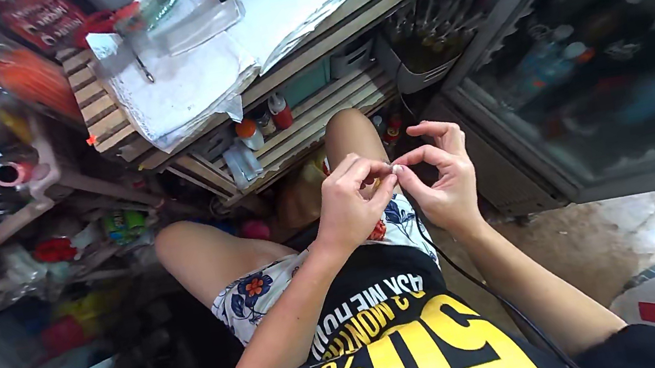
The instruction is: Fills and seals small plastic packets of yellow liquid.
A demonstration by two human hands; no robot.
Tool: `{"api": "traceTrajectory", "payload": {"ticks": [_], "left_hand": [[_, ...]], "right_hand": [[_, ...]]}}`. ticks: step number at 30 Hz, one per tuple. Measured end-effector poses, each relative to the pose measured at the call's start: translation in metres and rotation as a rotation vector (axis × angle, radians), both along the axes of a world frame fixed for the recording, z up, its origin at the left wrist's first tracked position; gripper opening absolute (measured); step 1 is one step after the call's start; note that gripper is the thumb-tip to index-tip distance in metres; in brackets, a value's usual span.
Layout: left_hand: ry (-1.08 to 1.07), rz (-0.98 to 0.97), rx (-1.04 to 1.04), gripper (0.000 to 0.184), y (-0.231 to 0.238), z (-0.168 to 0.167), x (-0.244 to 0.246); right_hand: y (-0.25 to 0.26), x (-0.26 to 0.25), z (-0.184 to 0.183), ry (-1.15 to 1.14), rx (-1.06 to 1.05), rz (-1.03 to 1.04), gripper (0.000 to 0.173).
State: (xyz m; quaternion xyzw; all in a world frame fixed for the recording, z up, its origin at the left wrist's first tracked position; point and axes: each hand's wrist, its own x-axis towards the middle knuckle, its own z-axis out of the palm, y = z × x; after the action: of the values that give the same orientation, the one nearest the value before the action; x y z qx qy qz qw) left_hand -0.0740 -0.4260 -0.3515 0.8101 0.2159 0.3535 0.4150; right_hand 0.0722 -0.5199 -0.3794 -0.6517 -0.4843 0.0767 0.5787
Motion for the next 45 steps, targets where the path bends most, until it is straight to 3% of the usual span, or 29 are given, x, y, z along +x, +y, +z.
{"api": "traceTrajectory", "payload": {"ticks": [7,13,21,28,31,36,45], "left_hand": [[0.061,0.109,0.068,0.004,0.001,0.000,0.006],[0.062,0.068,-0.065,0.001,0.012,0.001,0.004],[0.128,0.128,0.296,0.009,0.015,-0.004,0.002],[0.149,0.098,0.237,0.005,0.015,-0.003,0.003],[0.140,0.172,0.227,0.004,0.011,-0.003,0.005],[0.118,0.159,0.213,0.012,0.012,-0.005,0.003],[0.171,0.218,0.383,0.006,0.010,-0.005,0.004]], "right_hand": [[0.004,-0.005,-0.002,-0.063,0.003,-0.009,0.012],[0.006,0.001,-0.007,-0.057,-0.025,0.090,0.013],[0.009,0.003,-0.005,-0.087,-0.034,0.074,0.015],[0.010,0.007,-0.004,-0.150,-0.017,0.062,0.011],[0.010,0.006,-0.005,-0.138,0.007,0.053,0.010],[0.010,0.005,-0.008,-0.122,0.001,0.083,0.012],[0.012,-0.002,-0.007,-0.217,0.033,-0.006,0.013]]}}
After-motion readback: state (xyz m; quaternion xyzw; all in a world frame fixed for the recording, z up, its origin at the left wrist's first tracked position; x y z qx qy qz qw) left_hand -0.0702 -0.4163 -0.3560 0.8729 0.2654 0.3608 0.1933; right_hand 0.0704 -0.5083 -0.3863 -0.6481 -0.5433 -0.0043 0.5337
